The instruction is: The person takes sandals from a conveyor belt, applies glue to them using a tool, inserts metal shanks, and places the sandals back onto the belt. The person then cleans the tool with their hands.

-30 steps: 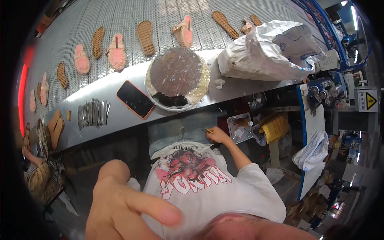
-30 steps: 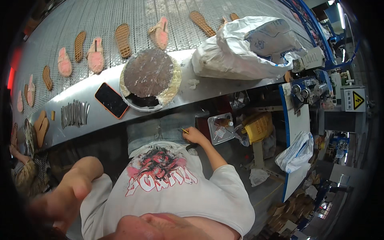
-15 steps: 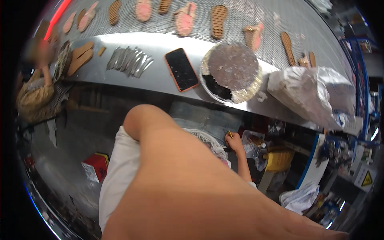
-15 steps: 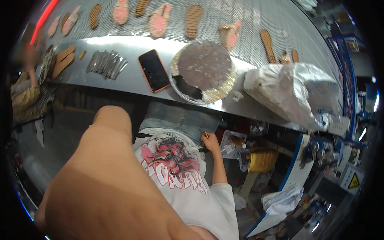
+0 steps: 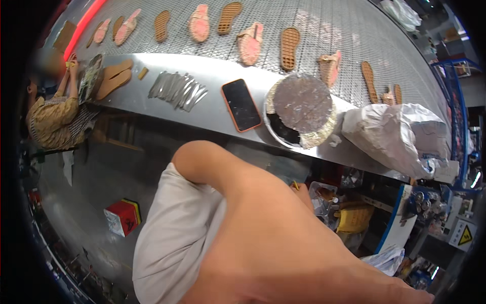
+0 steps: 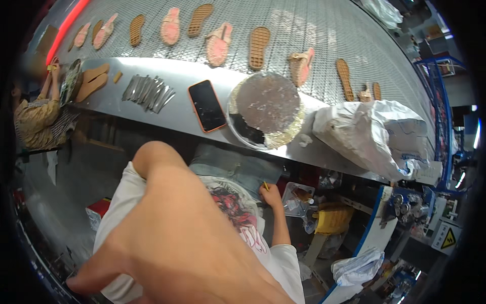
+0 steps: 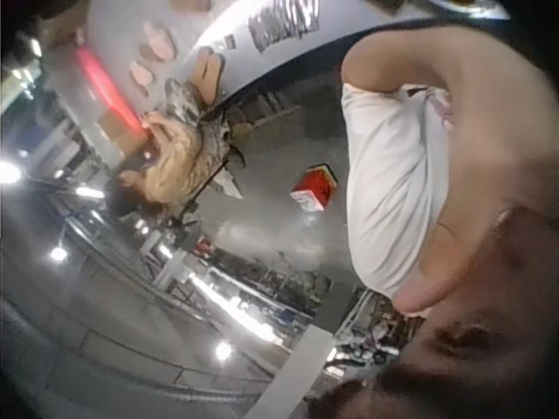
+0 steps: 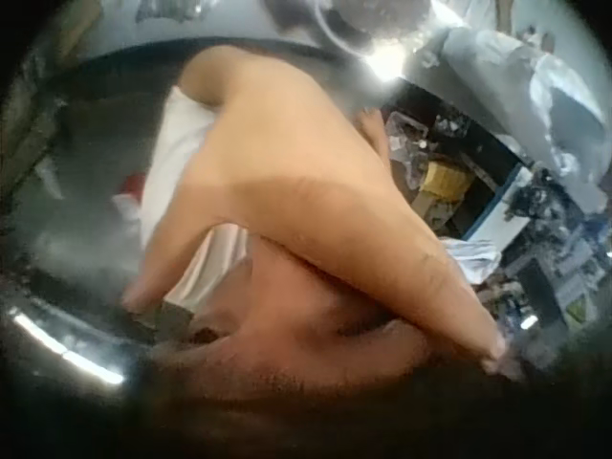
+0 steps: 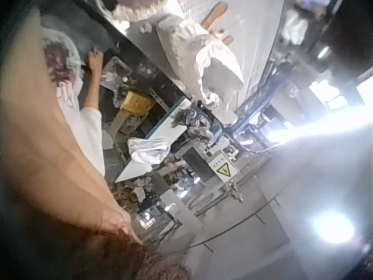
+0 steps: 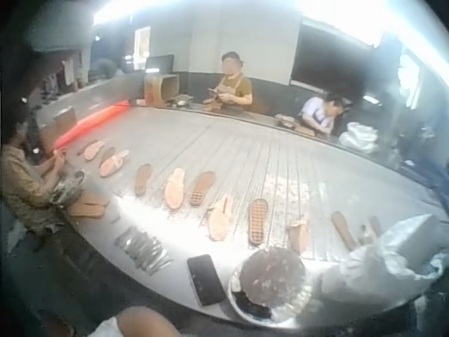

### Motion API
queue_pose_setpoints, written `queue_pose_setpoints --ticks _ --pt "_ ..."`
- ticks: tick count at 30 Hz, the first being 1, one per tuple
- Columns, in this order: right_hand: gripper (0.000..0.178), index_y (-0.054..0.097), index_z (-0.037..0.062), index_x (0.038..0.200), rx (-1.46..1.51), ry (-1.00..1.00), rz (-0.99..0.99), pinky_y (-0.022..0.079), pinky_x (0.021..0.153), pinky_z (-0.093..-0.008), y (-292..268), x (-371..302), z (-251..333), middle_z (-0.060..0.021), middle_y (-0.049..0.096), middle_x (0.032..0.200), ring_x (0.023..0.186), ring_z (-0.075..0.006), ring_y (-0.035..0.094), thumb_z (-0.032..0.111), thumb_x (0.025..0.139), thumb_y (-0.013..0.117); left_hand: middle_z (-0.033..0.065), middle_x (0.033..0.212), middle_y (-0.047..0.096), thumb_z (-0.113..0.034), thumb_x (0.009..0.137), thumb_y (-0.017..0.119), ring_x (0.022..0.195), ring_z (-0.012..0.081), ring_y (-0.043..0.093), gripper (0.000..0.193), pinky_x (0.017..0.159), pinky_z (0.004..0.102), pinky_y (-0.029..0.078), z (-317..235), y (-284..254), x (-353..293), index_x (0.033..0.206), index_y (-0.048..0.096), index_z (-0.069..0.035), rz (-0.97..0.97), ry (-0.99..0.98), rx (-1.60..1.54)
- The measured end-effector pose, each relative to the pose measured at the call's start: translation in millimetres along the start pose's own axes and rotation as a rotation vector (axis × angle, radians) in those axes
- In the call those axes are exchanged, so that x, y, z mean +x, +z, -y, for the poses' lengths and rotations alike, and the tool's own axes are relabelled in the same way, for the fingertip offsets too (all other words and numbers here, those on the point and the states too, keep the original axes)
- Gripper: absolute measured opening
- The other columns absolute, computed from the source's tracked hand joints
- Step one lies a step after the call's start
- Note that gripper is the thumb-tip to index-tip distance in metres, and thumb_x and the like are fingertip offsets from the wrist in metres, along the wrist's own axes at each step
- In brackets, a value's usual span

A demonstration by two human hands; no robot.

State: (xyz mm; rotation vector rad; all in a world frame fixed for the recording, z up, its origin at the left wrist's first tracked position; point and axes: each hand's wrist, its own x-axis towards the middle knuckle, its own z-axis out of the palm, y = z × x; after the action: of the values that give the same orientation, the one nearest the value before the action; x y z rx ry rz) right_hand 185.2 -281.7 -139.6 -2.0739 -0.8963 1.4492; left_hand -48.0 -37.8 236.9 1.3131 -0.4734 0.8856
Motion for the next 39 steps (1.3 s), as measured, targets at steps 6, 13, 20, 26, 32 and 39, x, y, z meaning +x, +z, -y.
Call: queue_pose_setpoints --ticks 6,13,20,26,32,39 --pt "0.016 0.058 0.0011 0.068 0.017 -0.012 0.081 0.041 0.049 -0.027 2.9 12.1 -19.9 -0.0031 0.056 0.057 0.05 -0.0116 0.052 0.014 0.078 0.054 0.0277 0.123 0.05 -0.048 0.094 0.046 0.108 0.0356 0.053 0.06 0.089 0.0472 0.043 -5.4 -37.8 -5.0 0.114 0.05 0.008 0.071 0.024 -0.149" --pt "0.017 0.056 0.0012 0.065 0.003 -0.041 0.143 0.039 0.048 -0.0278 -4.9 21.4 -18.4 -0.003 0.054 0.054 0.048 -0.0115 0.05 0.013 0.077 0.054 0.0281 0.12 0.052 -0.048 0.094 0.046 0.105 0.0362 0.055 0.059 0.088 0.0469 0.044 12.1 -33.9 -28.3 0.11 0.053 0.008 0.035 0.003 -0.342" --pt "0.014 0.054 0.0026 0.064 0.047 0.005 0.052 0.038 0.046 -0.0258 -6.1 0.5 -3.3 -0.0028 0.053 0.054 0.048 -0.0102 0.05 0.011 0.076 0.053 0.0285 0.117 0.055 -0.048 0.093 0.047 0.101 0.0369 0.057 0.058 0.087 0.0466 0.045 28.4 -20.7 -27.6 0.106 0.057 0.008 -0.094 -0.037 -0.382" --pt "0.016 0.054 0.0041 0.065 0.009 0.03 0.132 0.031 0.032 -0.0274 -1.8 15.2 6.3 -0.0033 0.052 0.051 0.035 -0.011 0.042 0.013 0.078 0.051 0.0288 0.114 0.057 -0.048 0.093 0.047 0.098 0.0374 0.059 0.058 0.085 0.0463 0.045 19.1 -76.0 -64.2 0.102 0.06 0.008 -0.046 -0.007 -0.542" --pt "0.018 0.055 0.0025 0.064 0.028 0.105 0.17 0.032 0.032 -0.0273 -9.7 22.1 15.9 -0.0043 0.052 0.051 0.034 -0.012 0.043 0.013 0.078 0.051 0.0291 0.111 0.059 -0.048 0.093 0.048 0.095 0.0379 0.061 0.058 0.084 0.046 0.046 -0.7 -79.0 -79.1 0.098 0.063 0.008 -0.031 -0.051 -0.612" --pt "0.02 0.057 0.0 0.065 -0.004 0.169 0.281 0.036 0.039 -0.028 -16.2 32.6 22.1 -0.0069 0.055 0.051 0.039 -0.0126 0.047 0.016 0.078 0.054 0.0211 0.092 0.066 -0.011 0.072 0.064 0.075 0.0216 0.063 0.014 0.066 0.0278 0.049 4.9 -121.8 -143.6 0.066 0.06 0.001 -0.388 -0.573 0.004"
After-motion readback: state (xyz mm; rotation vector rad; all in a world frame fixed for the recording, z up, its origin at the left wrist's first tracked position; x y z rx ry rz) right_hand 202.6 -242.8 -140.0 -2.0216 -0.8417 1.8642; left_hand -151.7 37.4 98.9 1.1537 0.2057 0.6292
